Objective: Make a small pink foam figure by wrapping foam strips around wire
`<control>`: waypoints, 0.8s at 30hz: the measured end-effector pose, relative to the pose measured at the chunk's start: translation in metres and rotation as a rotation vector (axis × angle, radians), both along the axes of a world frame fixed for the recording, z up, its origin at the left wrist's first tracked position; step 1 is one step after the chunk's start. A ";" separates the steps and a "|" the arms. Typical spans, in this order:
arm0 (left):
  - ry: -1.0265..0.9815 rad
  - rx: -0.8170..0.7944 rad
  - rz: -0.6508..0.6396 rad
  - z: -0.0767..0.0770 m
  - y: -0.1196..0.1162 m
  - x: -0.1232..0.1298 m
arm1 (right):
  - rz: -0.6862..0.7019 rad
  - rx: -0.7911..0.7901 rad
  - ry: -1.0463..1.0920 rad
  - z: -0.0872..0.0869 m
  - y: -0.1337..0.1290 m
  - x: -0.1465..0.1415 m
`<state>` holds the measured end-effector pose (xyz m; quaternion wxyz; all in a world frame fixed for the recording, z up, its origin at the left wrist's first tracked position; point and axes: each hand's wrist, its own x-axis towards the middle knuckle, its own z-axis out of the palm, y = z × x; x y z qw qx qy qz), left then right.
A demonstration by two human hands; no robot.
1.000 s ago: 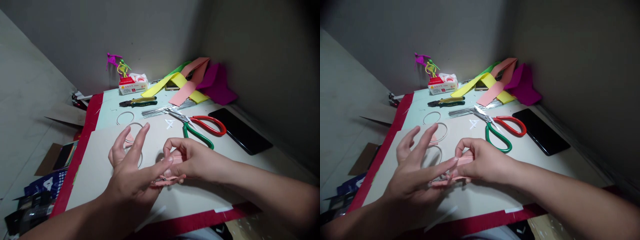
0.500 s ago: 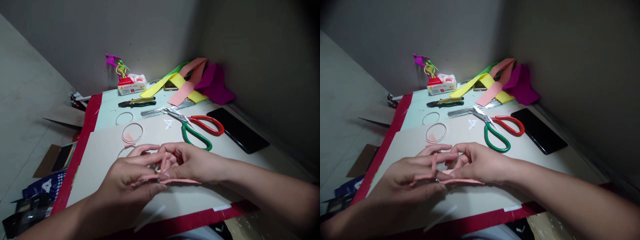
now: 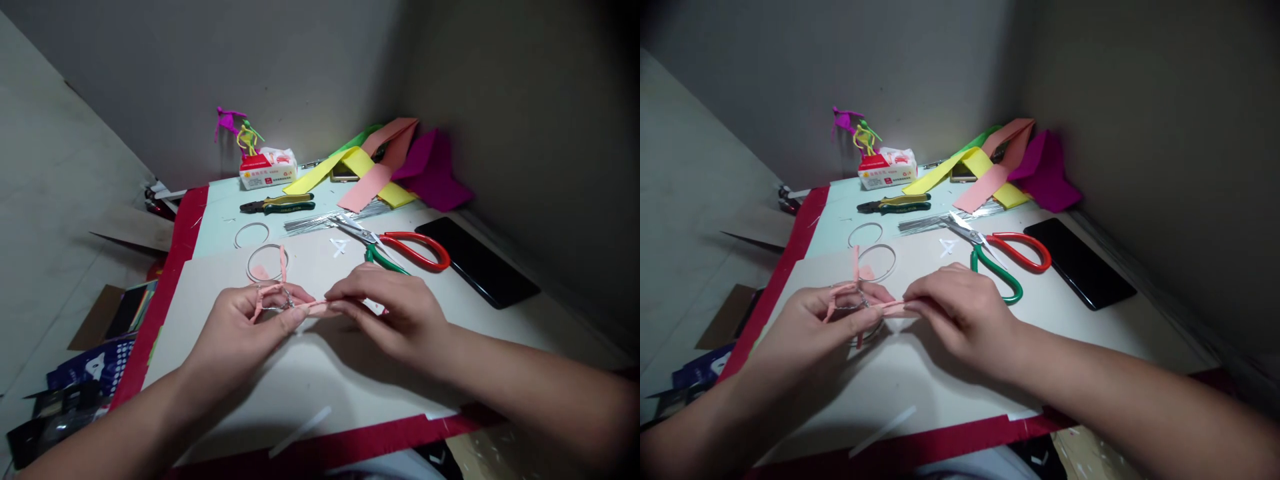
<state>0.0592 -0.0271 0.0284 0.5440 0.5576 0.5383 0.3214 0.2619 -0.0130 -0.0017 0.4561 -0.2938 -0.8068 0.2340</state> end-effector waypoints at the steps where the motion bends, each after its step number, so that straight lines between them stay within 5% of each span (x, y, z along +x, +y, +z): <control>1: 0.004 0.009 0.005 0.000 0.001 0.001 | -0.010 -0.069 0.001 -0.001 0.000 -0.001; 7: 0.049 -0.013 0.031 -0.003 0.010 0.000 | 0.047 -0.897 0.186 -0.006 0.008 -0.002; 10: -0.046 -0.045 0.042 -0.009 0.016 -0.001 | 0.119 -1.131 0.361 -0.011 0.014 0.000; 14: -0.216 -0.126 0.147 -0.013 0.023 -0.004 | 0.042 -0.943 0.309 -0.010 0.019 0.006; 18: -0.368 -0.178 0.253 -0.013 0.033 -0.012 | -0.090 -0.480 -0.167 0.003 0.022 0.018; 21: -0.407 -0.146 0.288 -0.012 0.039 -0.018 | 0.058 -0.378 -0.618 0.011 0.020 0.026; 24: -0.437 -0.131 0.332 -0.007 0.038 -0.020 | 0.139 -0.297 -0.816 0.007 0.019 0.025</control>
